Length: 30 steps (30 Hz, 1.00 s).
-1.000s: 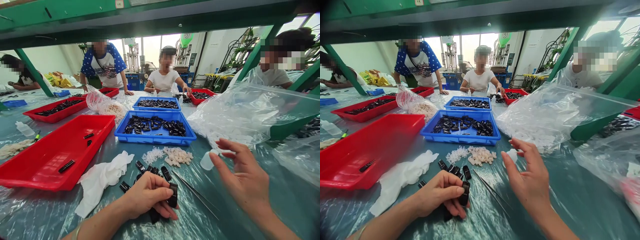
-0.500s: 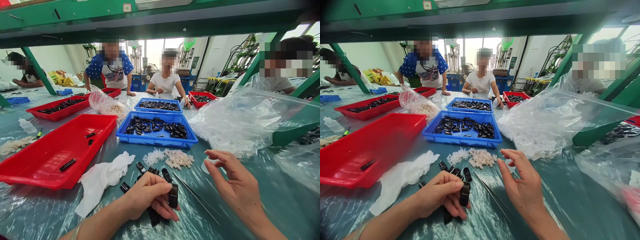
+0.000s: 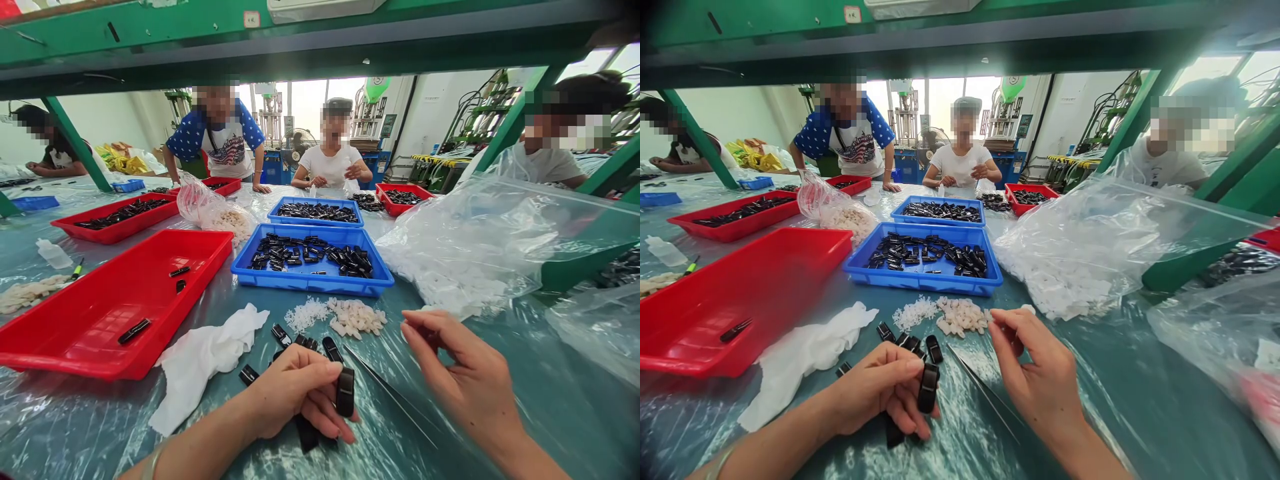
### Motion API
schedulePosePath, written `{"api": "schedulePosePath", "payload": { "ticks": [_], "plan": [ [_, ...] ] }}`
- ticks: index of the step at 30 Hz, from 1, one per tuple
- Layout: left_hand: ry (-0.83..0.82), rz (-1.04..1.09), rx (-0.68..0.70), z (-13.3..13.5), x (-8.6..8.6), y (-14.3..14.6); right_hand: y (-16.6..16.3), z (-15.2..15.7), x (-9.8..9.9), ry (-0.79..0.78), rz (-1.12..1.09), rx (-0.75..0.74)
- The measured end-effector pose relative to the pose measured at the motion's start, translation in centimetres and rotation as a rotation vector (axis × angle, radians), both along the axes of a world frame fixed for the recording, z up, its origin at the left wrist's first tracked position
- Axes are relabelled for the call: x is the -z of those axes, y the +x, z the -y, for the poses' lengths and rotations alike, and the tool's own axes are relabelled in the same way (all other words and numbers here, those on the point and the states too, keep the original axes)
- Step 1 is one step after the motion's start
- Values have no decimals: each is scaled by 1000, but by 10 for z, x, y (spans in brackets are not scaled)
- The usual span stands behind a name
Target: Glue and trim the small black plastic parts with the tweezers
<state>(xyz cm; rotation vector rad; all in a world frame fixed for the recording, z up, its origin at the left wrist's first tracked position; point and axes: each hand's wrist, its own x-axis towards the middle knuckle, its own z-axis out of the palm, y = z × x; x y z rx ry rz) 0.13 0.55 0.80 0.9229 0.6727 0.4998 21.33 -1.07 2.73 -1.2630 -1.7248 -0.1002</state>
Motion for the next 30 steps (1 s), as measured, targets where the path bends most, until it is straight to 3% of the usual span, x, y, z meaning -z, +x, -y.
{"api": "schedulePosePath", "payload": {
  "ticks": [14,19,22,26,30],
  "plan": [
    [11,43,30,0,1,-2,-5,0,-2,-389,169,-163],
    [10,58,31,-1,1,-1,-5,-1,2,-411,200,-164],
    [13,57,27,0,0,-1,-3,1,2,-253,159,-86],
    [17,64,23,-1,1,-1,8,-3,1,-15,70,165],
    [18,69,18,-1,3,-2,26,-15,-2,-117,-34,330]
  ]
}}
